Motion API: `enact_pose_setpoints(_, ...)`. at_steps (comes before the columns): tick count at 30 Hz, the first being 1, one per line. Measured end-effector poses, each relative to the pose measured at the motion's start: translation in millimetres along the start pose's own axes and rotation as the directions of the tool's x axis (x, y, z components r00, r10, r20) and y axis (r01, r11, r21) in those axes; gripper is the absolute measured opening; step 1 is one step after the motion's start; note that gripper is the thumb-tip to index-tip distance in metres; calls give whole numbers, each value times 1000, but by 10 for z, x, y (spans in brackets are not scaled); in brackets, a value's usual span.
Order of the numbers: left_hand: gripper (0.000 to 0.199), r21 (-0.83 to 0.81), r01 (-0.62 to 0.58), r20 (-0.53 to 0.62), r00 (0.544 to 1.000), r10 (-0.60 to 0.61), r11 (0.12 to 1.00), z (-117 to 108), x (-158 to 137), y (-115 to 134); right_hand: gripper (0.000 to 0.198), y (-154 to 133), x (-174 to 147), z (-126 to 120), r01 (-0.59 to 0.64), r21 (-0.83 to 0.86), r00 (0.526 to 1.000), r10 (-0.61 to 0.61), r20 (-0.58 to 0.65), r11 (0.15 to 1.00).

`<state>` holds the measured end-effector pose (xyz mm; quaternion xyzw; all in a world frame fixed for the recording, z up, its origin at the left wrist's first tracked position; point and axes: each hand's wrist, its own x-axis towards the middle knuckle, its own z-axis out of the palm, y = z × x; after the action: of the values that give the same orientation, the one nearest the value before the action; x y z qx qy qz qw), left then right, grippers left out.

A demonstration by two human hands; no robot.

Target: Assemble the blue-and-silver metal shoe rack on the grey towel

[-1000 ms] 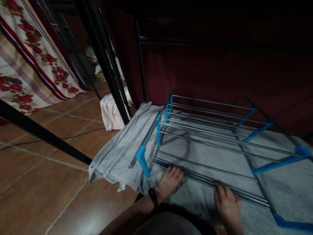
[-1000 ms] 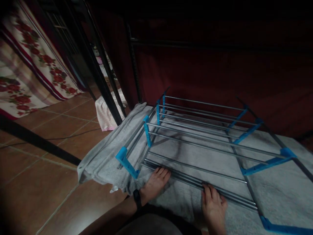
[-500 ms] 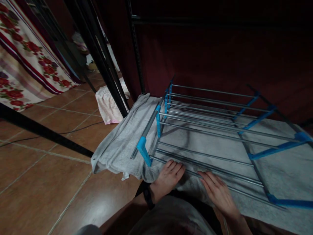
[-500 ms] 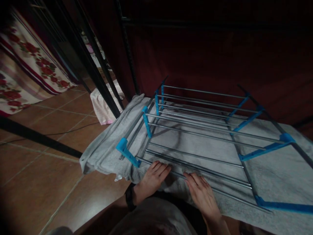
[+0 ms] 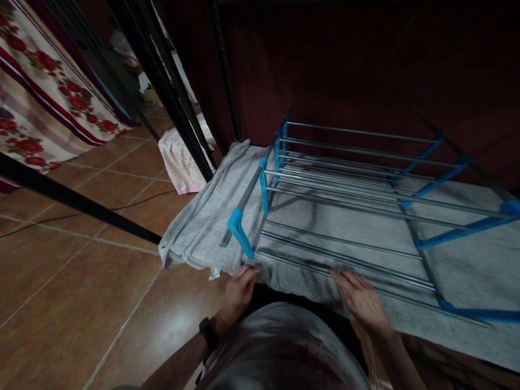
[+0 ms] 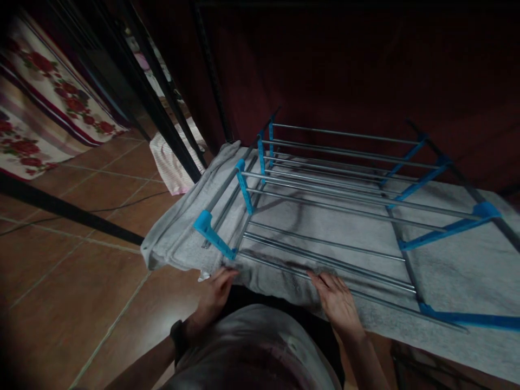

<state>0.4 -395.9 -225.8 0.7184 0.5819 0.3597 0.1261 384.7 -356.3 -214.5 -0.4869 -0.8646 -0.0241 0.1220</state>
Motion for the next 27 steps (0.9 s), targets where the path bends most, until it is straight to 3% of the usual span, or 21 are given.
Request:
enact_pose_setpoints(3, 17, -168, 267, -132, 948, -290, 949, -11, 58, -162, 47, -11, 18, 56, 6, 9, 1000, -6, 29, 1000)
enact_pose_setpoints(6, 19, -251, 361, -111, 911, -397, 898, 6, 193, -195, 48, -23, 48, 75, 7, 33, 998, -9, 62, 999)
enact_pose_setpoints(12, 21, -203, 344, -11, 936, -353, 917, 30, 377, -164, 51, -35, -24, 148, 21, 59, 998, -25, 64, 998)
enact_pose_setpoints(19, 28, -194, 335, 24, 941, -337, 922, 32, 359, -257, 47, -49, -84, 262, 0, 32, 998, -1, 59, 999)
enact_pose_setpoints(27, 28, -199, 342, 34, 939, -342, 918, 46, 370, -278, 47, -64, -57, 214, 35, 18, 999, -36, 15, 999)
